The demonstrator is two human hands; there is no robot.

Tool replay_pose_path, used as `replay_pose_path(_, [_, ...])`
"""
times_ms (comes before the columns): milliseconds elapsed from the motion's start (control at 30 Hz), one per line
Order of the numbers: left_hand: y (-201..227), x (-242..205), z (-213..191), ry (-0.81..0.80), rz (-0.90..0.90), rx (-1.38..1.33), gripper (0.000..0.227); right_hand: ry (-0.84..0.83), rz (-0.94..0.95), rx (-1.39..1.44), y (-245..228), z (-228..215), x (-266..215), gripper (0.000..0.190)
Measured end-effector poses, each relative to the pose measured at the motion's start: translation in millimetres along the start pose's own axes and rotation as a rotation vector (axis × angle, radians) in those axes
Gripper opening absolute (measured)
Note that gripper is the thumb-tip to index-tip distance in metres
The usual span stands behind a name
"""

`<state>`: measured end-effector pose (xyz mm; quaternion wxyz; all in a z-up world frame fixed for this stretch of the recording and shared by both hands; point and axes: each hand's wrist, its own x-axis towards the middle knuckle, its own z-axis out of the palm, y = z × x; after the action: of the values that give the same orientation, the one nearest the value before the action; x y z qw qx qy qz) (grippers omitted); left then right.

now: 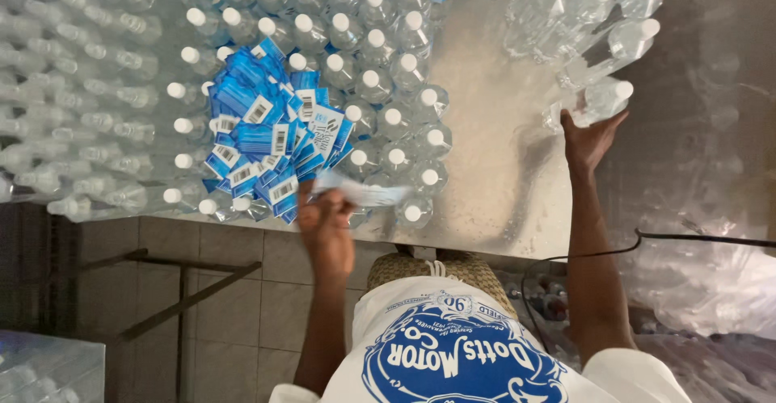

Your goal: The person repeatedly picks up a clear plastic water bottle and a blue-and-white label from a table. They wrap the label around the bottle's body, smooth it down, and then place the labeled bottle into a growing stack on the right side of the table.

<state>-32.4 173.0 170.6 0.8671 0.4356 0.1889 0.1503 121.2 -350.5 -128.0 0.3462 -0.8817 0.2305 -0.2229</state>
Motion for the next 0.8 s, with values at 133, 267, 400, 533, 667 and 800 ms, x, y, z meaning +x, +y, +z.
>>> replay_pose_path(133, [-47.7,-17.3,58.5,-0.135,-0.265,0.048,0.045,-0.032,-0.040,-0.106,-66.5,-25.1,-72.8,0.125])
replay_pose_path(267, [-73.6,-28.6,81.1,-0.342,-0.398,0.155,0.032,-0.164,0.111,-0.053,-120.2,-45.3,-110.3,0.110])
replay_pose_path(400, [-80.6,-29.0,91.3,-0.493,-0.342,0.269,0.031,-0.314,0.197,-0.004,-166.7,-70.6,-122.1,0.113])
replay_pose_path(533, [-94.5,-11.9,84.6,-0.641,-0.100,0.491,0.026,-0.454,0.195,0.063,-179.6,-134.2,-118.4,0.127])
replay_pose_path(667, [-77.4,-4.0,99.5,-0.895,0.190,0.916,0.031,-0.430,-0.029,0.277,-250.0,-200.0,-115.1,0.069])
replay_pose_path(800, [-72.5,-6.8,116.5,-1.154,0.277,1.213,0.035,-0.945,-0.014,0.360,-315.4,-222.7,-117.7,0.056])
